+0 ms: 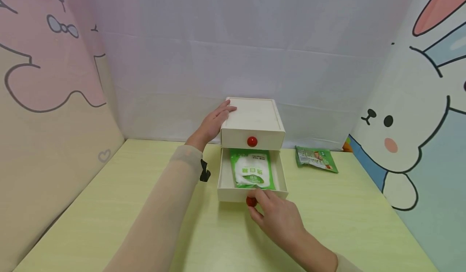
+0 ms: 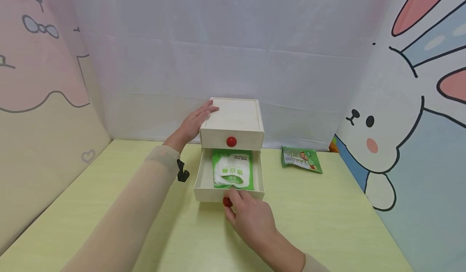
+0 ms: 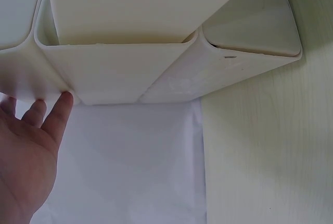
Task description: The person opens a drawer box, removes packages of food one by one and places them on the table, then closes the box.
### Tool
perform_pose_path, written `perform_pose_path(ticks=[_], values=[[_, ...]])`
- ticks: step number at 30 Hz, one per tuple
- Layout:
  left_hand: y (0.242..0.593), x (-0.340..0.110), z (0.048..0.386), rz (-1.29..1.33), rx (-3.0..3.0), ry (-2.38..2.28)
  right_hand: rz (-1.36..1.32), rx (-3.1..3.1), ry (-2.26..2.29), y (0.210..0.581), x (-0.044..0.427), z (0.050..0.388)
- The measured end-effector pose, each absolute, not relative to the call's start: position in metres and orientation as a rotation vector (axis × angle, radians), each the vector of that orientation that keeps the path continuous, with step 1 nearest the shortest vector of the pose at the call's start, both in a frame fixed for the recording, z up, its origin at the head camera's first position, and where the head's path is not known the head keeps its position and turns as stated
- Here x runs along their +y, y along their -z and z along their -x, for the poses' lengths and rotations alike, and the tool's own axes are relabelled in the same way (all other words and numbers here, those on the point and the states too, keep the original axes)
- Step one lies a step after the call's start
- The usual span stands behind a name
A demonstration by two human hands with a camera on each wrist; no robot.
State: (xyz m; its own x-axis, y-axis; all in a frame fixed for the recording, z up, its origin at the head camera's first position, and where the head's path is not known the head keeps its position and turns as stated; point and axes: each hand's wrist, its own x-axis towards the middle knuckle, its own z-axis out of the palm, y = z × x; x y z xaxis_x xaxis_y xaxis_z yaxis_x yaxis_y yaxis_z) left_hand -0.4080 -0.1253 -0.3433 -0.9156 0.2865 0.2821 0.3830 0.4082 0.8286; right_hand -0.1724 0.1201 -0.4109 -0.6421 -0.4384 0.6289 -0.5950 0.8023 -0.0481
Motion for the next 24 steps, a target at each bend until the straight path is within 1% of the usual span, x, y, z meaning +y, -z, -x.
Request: perform_pose_path(ticks=[24], values=[[0.3438,-0.1255,0.4086,0.640,-2.541,1.531,-0.785,-2.390,-0.354,0.4111,0.1263,0.1723]])
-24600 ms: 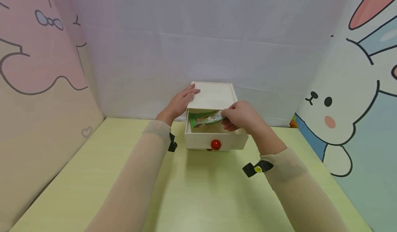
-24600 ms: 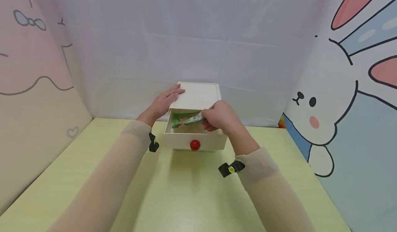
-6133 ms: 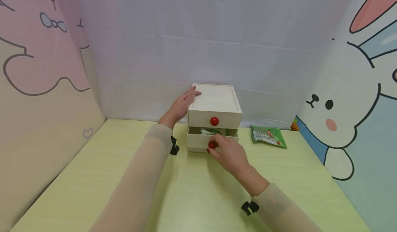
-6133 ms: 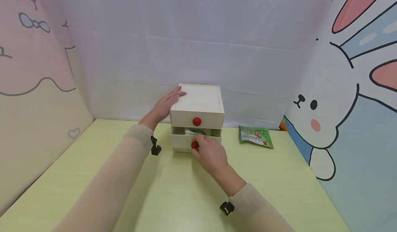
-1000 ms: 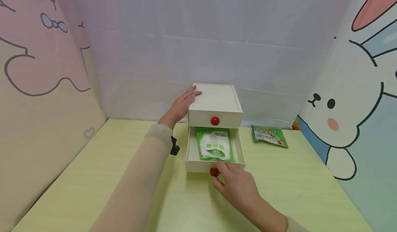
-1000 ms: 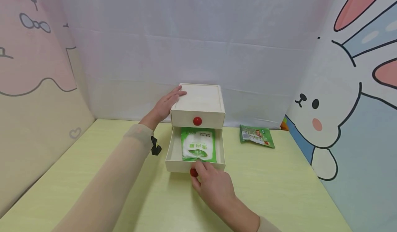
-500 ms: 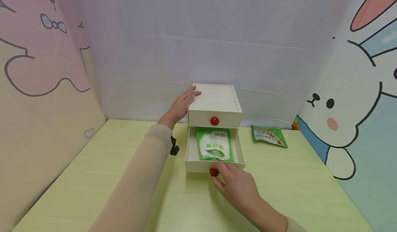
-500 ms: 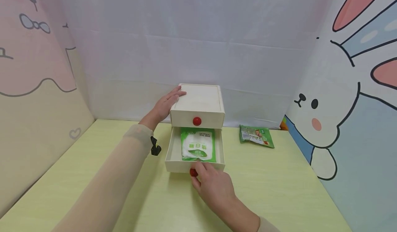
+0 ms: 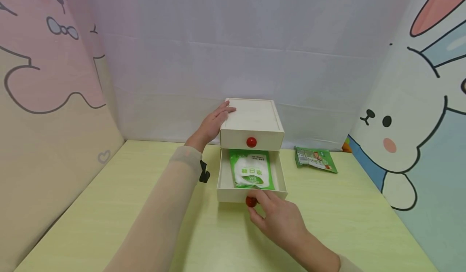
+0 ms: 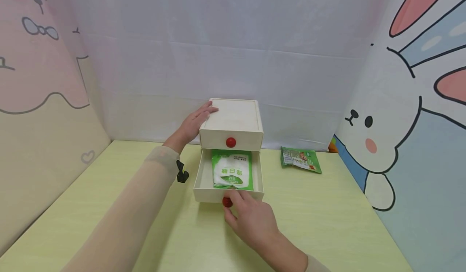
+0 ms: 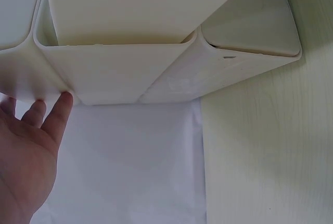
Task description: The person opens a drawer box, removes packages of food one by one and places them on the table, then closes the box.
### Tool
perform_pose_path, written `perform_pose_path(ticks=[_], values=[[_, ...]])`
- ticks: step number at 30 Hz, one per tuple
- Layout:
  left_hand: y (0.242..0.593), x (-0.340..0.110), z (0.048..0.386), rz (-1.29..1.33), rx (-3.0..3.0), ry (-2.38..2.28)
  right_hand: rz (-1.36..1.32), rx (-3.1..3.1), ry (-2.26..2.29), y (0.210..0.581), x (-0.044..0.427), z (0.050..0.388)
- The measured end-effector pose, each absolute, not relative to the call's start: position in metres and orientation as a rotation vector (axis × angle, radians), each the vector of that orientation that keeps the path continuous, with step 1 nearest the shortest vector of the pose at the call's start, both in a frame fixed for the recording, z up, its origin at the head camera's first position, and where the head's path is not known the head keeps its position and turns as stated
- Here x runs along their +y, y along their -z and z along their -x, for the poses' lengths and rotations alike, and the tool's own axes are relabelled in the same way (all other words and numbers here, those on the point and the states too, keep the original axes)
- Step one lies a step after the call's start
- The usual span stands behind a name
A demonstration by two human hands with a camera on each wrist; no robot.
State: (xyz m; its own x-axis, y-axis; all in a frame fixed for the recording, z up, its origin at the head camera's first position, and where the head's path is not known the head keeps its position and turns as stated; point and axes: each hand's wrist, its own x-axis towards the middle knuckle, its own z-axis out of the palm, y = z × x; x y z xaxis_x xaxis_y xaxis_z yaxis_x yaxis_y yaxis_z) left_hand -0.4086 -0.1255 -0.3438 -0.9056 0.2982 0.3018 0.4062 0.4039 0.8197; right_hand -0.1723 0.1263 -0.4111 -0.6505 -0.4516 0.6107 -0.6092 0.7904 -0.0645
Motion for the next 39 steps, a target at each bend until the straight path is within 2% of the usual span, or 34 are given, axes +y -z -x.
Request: perform_pose_path(ticks=[16,30,39], values=[[0.344,-0.125,0.408,0.623,-2.557,1.519,-0.766,-2.331,-0.516,0.374,0.124,0.182],[0.344,-0.125,0.410,0.626,-2.553,1.514,-0.675,-2.807,-0.549,0.341,0.111,0.229],[0.343,-0.125,0.409,0.618,-2.554,1.548,-0.703,-3.001,-0.527,0.337,0.110,0.255]])
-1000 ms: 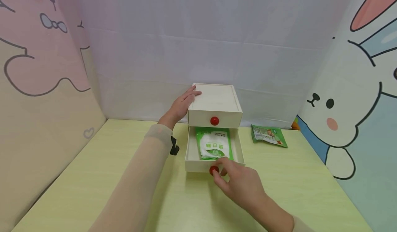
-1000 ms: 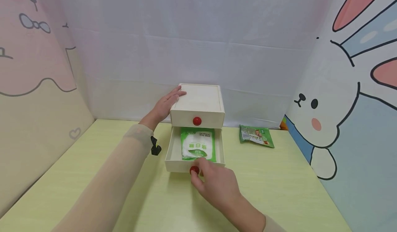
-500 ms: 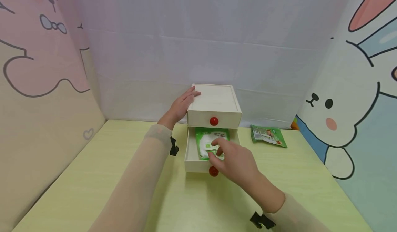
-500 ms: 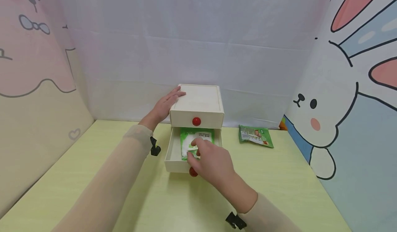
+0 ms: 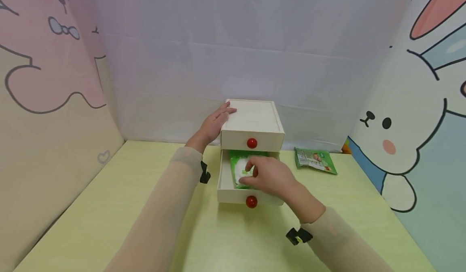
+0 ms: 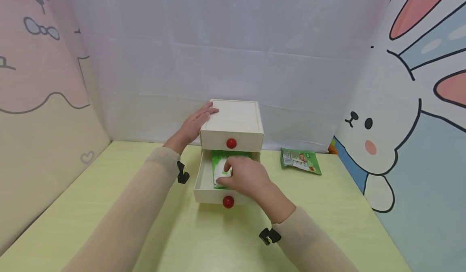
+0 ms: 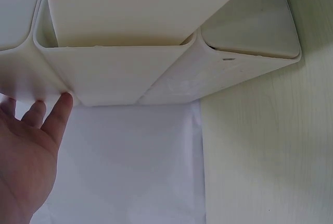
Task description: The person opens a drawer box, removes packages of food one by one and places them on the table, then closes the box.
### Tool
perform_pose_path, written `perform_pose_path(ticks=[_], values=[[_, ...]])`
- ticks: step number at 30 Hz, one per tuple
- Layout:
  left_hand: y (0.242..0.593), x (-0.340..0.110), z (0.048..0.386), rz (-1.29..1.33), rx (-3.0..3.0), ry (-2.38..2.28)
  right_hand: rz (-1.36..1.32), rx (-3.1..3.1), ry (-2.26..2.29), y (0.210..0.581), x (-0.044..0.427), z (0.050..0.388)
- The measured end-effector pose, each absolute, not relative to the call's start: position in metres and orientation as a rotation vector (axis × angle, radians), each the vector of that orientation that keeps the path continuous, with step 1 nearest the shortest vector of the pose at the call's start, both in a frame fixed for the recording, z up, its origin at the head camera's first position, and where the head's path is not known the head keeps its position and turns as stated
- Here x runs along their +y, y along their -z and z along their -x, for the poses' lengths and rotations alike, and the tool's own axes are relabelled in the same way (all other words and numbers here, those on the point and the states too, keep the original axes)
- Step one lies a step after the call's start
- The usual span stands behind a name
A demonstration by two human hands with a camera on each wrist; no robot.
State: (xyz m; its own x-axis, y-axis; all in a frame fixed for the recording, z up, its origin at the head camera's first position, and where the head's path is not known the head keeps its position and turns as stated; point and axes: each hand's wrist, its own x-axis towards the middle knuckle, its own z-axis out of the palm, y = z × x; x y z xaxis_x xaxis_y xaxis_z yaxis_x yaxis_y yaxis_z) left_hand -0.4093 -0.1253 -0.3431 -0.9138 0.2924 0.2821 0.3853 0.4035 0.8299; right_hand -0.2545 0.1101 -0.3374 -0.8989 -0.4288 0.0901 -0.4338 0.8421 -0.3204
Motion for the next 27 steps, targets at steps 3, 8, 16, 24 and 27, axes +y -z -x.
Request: perform_pose_path(ticks=[3,8,16,24,27], values=[[0.343,-0.124,0.409,0.621,-2.550,1.551,-0.732,-3.019,-0.527,0.338,0.111,0.259],[0.343,-0.124,0.408,0.621,-2.550,1.542,-0.829,-3.028,-0.497,0.341,0.112,0.264],[0.343,-0.124,0.407,0.615,-2.549,1.541,-0.989,-3.012,-0.499,0.346,0.114,0.268],[0.344,-0.125,0.409,0.623,-2.546,1.529,-1.123,-2.985,-0.478,0.344,0.116,0.270],[0.344,-0.125,0.408,0.621,-2.549,1.531,-1.138,-2.978,-0.470,0.345,0.117,0.270]])
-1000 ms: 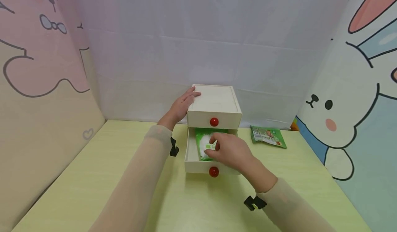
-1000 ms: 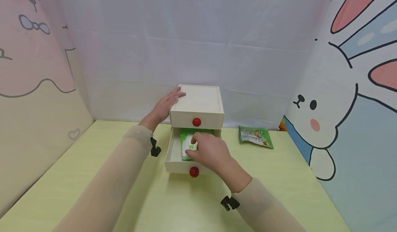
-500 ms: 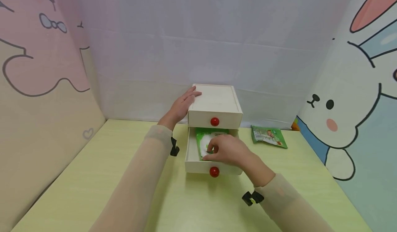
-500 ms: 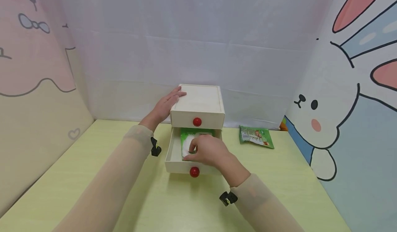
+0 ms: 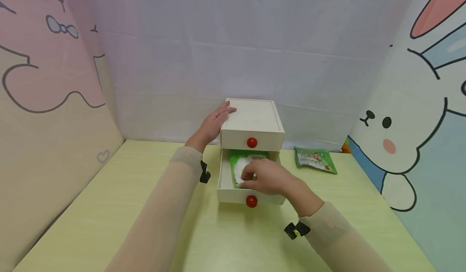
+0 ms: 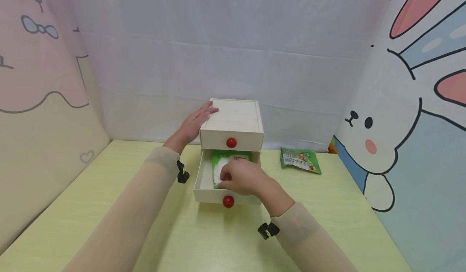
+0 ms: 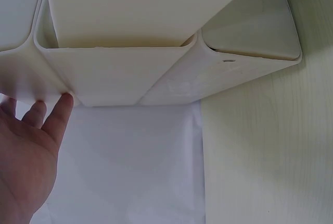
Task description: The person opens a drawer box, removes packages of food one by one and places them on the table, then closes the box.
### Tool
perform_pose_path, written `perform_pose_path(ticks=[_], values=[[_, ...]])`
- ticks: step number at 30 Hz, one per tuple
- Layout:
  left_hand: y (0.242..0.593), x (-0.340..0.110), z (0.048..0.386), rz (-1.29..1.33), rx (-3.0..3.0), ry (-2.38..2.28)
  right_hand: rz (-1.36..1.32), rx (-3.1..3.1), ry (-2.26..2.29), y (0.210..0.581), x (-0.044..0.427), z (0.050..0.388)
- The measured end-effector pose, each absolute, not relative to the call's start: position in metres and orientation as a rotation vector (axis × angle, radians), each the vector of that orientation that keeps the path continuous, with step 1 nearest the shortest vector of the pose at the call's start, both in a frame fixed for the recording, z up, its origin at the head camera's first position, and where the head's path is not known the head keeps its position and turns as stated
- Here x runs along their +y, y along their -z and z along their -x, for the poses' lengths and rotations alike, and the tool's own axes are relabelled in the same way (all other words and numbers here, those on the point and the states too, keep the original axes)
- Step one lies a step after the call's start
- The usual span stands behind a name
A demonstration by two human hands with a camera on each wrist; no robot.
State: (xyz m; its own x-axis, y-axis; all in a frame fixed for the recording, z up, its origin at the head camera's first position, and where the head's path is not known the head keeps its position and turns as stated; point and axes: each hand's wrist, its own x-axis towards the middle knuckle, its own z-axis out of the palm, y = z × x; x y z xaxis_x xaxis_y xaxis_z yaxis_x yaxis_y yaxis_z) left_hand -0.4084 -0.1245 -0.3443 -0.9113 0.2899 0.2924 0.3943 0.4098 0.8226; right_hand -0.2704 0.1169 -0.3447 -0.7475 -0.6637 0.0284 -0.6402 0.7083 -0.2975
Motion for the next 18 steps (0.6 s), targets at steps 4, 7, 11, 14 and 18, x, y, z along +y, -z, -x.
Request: perform_pose_path(ticks=[4,7,11,14,18], values=[[0.3437,-0.1245,0.4074,0.621,-2.548,1.537,1.104,2.854,0.424,0.3455,0.1172,0.2693],[0.3437,-0.1242,0.4074,0.622,-2.546,1.542,1.141,2.889,0.393,0.3463,0.1170,0.2679],[0.3439,-0.1241,0.4080,0.613,-2.548,1.550,1.210,2.947,0.334,0.3478,0.1164,0.2665],[0.3437,-0.1242,0.4080,0.604,-2.551,1.553,1.246,2.989,0.302,0.3498,0.1165,0.2658],[0.3429,-0.1238,0.4073,0.602,-2.555,1.550,1.259,3.030,0.290,0.3517,0.1169,0.2650]])
